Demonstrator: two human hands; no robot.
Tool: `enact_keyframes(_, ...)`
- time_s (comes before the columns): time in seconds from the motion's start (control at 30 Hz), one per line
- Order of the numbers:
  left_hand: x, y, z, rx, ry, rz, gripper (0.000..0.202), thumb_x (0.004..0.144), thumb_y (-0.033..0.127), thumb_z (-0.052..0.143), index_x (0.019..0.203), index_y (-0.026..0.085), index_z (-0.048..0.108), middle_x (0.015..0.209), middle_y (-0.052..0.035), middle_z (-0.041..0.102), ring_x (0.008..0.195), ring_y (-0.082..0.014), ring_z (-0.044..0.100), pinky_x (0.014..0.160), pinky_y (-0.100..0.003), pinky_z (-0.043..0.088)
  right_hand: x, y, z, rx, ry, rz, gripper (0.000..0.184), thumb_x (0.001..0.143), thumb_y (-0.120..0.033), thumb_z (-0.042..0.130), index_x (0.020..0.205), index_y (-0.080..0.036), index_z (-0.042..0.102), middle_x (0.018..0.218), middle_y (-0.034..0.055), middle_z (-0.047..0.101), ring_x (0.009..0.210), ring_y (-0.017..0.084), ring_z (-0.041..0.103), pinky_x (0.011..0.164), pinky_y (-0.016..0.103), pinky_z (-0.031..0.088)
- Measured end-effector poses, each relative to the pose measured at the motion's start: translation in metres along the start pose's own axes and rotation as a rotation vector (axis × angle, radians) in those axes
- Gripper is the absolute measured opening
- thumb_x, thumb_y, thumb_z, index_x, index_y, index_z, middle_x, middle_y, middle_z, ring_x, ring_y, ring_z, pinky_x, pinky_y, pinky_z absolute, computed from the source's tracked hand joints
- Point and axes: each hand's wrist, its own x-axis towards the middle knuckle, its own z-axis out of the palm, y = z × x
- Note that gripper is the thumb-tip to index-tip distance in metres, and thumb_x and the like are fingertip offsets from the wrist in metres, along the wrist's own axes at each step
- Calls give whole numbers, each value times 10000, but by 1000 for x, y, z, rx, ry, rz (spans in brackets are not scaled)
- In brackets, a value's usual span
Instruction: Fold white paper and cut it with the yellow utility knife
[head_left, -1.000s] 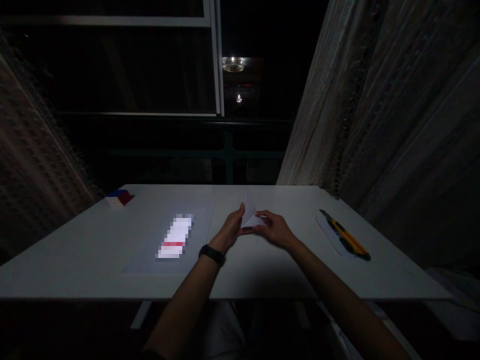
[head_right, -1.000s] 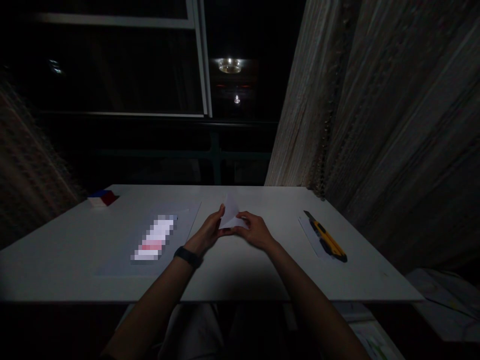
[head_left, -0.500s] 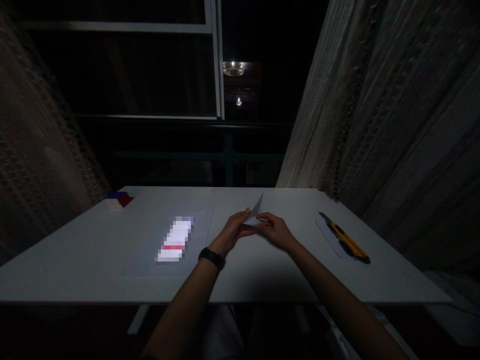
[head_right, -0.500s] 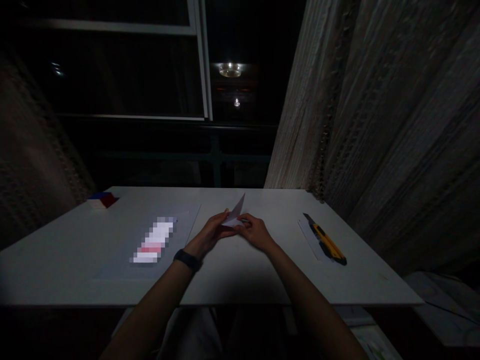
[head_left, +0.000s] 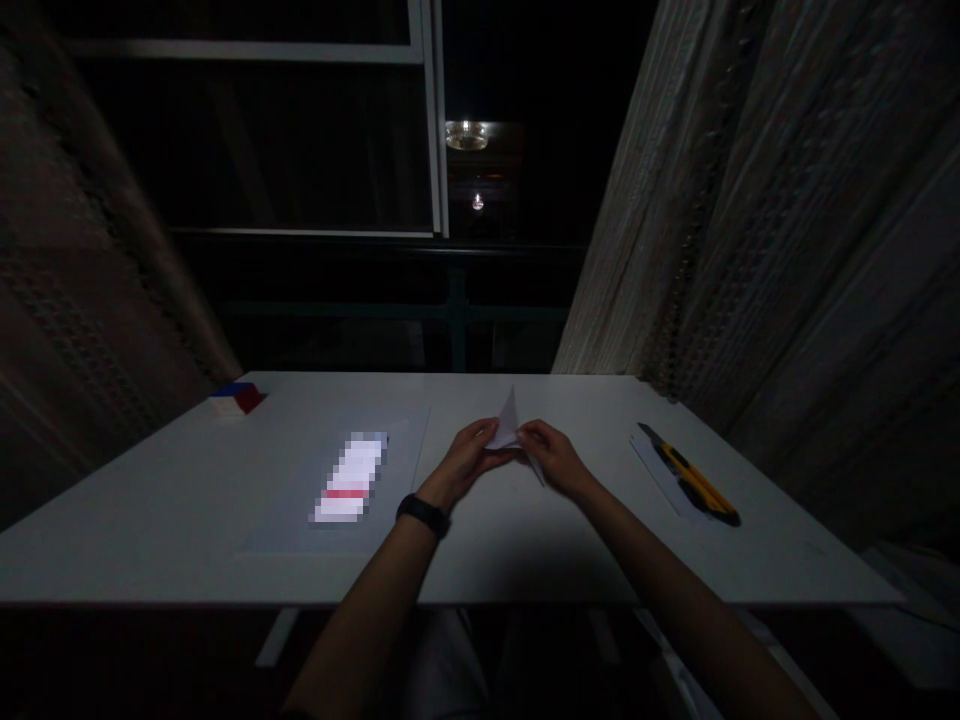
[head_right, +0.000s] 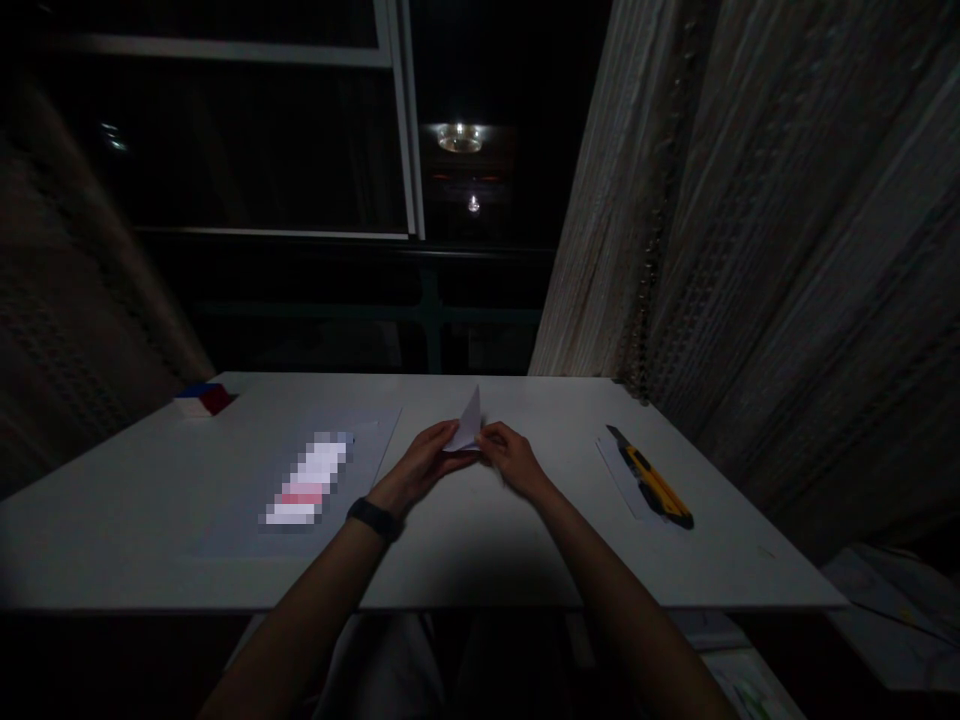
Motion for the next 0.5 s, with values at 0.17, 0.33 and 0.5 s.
enact_keyframes(0.17, 0, -1, 1, -30, 0, 31, 265, 802, 276, 650, 989, 99, 589, 1007, -139, 640, 923, -244, 655, 907, -428, 492, 5, 6, -4, 167, 72, 111, 380, 723, -556, 628, 874, -224, 523, 757, -16, 641, 684, 165, 643, 620, 341, 564)
enact_keyframes(0.33, -3, 6, 4, -70, -24, 12, 252, 786, 155, 624, 1024, 97, 568, 1055, -150, 630, 975, -258, 633, 915, -452, 490, 8, 0, -5, 333, 151, 202, 427, 704, -597, 625, 886, -221, 535, 725, -12, 640, 597, 157, 632, 522, 318, 562)
enact_keyframes(0.5, -4, 9, 3, -25, 12, 3, 267, 701, 24, 575, 957, 97, 595, 954, -113, 655, 915, -225, 641, 887, -414, 506, 9, -2, -8, 424, 225, 170, 422, 717, -601, 603, 863, -210, 540, 656, -2, 653, 533, 145, 612, 453, 244, 501)
